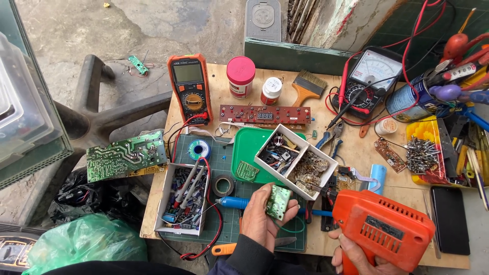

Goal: Inspecting and soldering components on a small circuit board at a repair bench.

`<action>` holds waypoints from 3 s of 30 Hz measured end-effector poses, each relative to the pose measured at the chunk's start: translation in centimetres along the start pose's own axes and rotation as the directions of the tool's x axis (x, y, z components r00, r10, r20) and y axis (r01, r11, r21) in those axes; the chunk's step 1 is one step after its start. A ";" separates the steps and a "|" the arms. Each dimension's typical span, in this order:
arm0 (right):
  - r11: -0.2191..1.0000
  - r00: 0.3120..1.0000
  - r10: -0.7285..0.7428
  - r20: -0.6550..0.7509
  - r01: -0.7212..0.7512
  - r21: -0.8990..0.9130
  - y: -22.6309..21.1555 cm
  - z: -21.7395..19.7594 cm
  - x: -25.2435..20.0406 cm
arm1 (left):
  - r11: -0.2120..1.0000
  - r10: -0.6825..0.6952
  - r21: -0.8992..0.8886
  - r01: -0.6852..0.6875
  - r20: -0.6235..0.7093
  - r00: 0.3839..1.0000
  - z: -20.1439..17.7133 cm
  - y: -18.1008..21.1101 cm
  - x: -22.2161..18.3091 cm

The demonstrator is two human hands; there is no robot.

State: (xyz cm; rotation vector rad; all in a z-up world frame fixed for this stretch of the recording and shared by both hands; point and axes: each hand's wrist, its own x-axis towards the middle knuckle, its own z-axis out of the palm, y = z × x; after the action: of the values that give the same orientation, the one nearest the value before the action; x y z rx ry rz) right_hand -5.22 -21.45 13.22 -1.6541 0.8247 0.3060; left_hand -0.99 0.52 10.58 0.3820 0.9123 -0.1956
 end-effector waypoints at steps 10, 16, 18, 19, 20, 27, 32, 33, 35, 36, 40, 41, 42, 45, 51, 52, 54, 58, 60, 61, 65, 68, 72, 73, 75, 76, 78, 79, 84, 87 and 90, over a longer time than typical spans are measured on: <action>0.985 0.985 -0.171 -0.010 0.171 0.012 -0.8 0.3 -2.0 | -0.017 0.398 0.913 -0.408 0.381 0.835 -6.5 0.1 -2.4; 0.882 0.801 -0.467 -0.375 0.455 -0.125 -4.0 4.7 -6.8 | -0.021 0.361 0.958 -0.285 0.273 0.892 -7.4 2.2 -4.1; 0.892 0.834 -0.450 -0.319 0.404 -0.203 -4.2 3.2 -5.6 | 0.017 0.335 0.973 -0.230 0.212 0.918 -6.9 2.8 -4.7; 0.893 0.867 -0.423 -0.263 0.350 -0.283 -4.3 2.4 -5.0 | 0.053 0.305 0.984 -0.170 0.147 0.941 -6.7 3.1 -5.1; 0.892 0.865 -0.427 -0.265 0.354 -0.282 -4.2 2.3 -4.6 | 0.053 0.306 0.983 -0.175 0.151 0.940 -6.6 3.1 -5.3; 0.932 0.900 -0.320 -0.295 0.244 -0.268 -3.4 2.1 -3.1 | 0.474 0.350 0.849 -0.234 0.062 0.935 -4.3 4.2 -8.2; 0.916 0.892 -0.347 -0.290 0.256 -0.309 -3.4 2.2 -3.2 | 0.715 0.432 0.600 -0.358 0.023 0.902 -5.9 3.5 -6.8; 0.917 0.891 -0.337 -0.305 0.238 -0.320 -3.5 2.3 -3.2 | 0.740 0.428 0.569 -0.358 0.012 0.904 -6.0 3.4 -6.5; 0.918 0.889 -0.328 -0.319 0.220 -0.330 -3.6 2.4 -3.3 | 0.764 0.424 0.536 -0.359 0.001 0.906 -6.1 3.4 -6.2; 0.919 0.893 -0.325 -0.312 0.221 -0.326 -3.6 2.4 -3.3 | 0.758 0.426 0.547 -0.357 0.000 0.905 -6.0 3.4 -6.3; 0.935 0.887 -0.308 -0.345 0.214 -0.283 -4.1 2.8 -4.5 | 0.809 0.394 0.483 -0.336 -0.020 0.919 -6.2 3.3 -5.8; 0.935 0.887 -0.308 -0.344 0.214 -0.284 -4.1 3.0 -4.9 | 0.809 0.394 0.483 -0.336 -0.021 0.919 -6.5 3.4 -5.6; 0.912 0.858 -0.375 -0.350 0.274 -0.306 -4.1 3.1 -5.3 | 0.824 0.375 0.466 -0.322 -0.024 0.927 -6.7 3.4 -5.4; 0.873 0.778 -0.480 -0.405 0.377 -0.310 -4.1 4.1 -6.3 | 0.877 0.305 0.387 -0.285 0.010 0.952 -6.9 3.4 -4.8; 0.845 0.709 -0.533 -0.461 0.476 -0.245 -4.3 4.7 -7.6 | 0.929 0.202 0.266 -0.256 0.214 0.956 -6.7 2.6 -4.5; 0.849 0.717 -0.526 -0.458 0.470 -0.240 -4.0 4.4 -7.5 | 0.934 0.188 0.250 -0.254 0.259 0.947 -6.8 2.4 -4.3; 0.849 0.734 -0.528 -0.427 0.463 -0.253 -4.0 3.9 -7.4 | 0.912 0.265 0.210 -0.351 0.351 0.898 -8.1 1.0 -2.9; 0.835 0.769 -0.549 -0.327 0.488 -0.254 -3.3 2.8 -6.9 | 0.533 0.466 0.544 -0.648 0.450 0.762 -7.6 0.7 -4.4; 0.848 0.770 -0.530 -0.354 0.472 -0.242 -3.8 3.5 -7.5 | 0.239 0.560 0.664 -0.708 0.502 0.659 -7.8 0.3 -4.4; 0.859 0.770 -0.512 -0.382 0.458 -0.229 -4.1 3.8 -7.7 | -0.076 0.614 0.726 -0.683 0.574 0.542 -7.9 0.1 -4.3; 0.869 0.796 -0.494 -0.351 0.433 -0.240 -3.9 3.6 -7.6 | -0.239 0.584 0.585 -0.775 0.724 0.367 -7.7 0.8 -5.2; 0.821 0.739 -0.569 -0.360 0.537 -0.194 -3.6 3.7 -7.5 | -0.238 0.596 0.577 -0.781 0.722 0.351 -7.8 0.8 -5.1; 0.837 0.761 -0.548 -0.348 0.492 -0.242 -3.9 3.8 -7.6 | -0.241 0.580 0.579 -0.779 0.730 0.363 -7.7 0.9 -5.1; 0.839 0.755 -0.544 -0.365 0.493 -0.231 -3.9 4.0 -7.8 | -0.250 0.575 0.581 -0.775 0.733 0.364 -7.8 0.9 -5.1; 0.847 0.775 -0.532 -0.341 0.475 -0.240 -3.5 3.3 -7.2 | -0.256 0.573 0.591 -0.765 0.730 0.372 -7.9 0.8 -4.9; 0.853 0.794 -0.519 -0.317 0.459 -0.248 -3.3 3.0 -7.0 | -0.263 0.571 0.600 -0.755 0.728 0.380 -8.0 0.7 -4.8; 0.854 0.794 -0.518 -0.320 0.460 -0.243 -3.5 3.2 -7.1 | -0.274 0.589 0.613 -0.741 0.716 0.375 -8.2 0.3 -4.5; 0.856 0.793 -0.516 -0.323 0.459 -0.238 -3.6 3.2 -7.2 | -0.284 0.606 0.626 -0.726 0.704 0.371 -8.4 0.1 -4.3; 0.859 0.808 -0.509 -0.298 0.452 -0.242 -3.3 2.7 -6.7 | -0.250 0.601 0.593 -0.765 0.715 0.358 -8.0 0.3 -4.6; 0.883 0.833 -0.467 -0.297 0.419 -0.214 -3.7 2.7 -6.9 | -0.079 0.626 0.644 -0.761 0.626 0.465 -6.9 0.3 -5.3; 0.896 0.848 -0.442 -0.291 0.402 -0.190 -3.8 2.7 -7.2 | 0.439 0.565 0.605 -0.664 0.388 0.728 -5.9 0.0 -4.7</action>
State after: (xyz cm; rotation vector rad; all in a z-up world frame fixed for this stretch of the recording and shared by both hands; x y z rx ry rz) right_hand -7.21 -16.23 19.73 -1.9834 0.6633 -0.2426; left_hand -8.14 2.96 11.09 1.4187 0.4641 0.1295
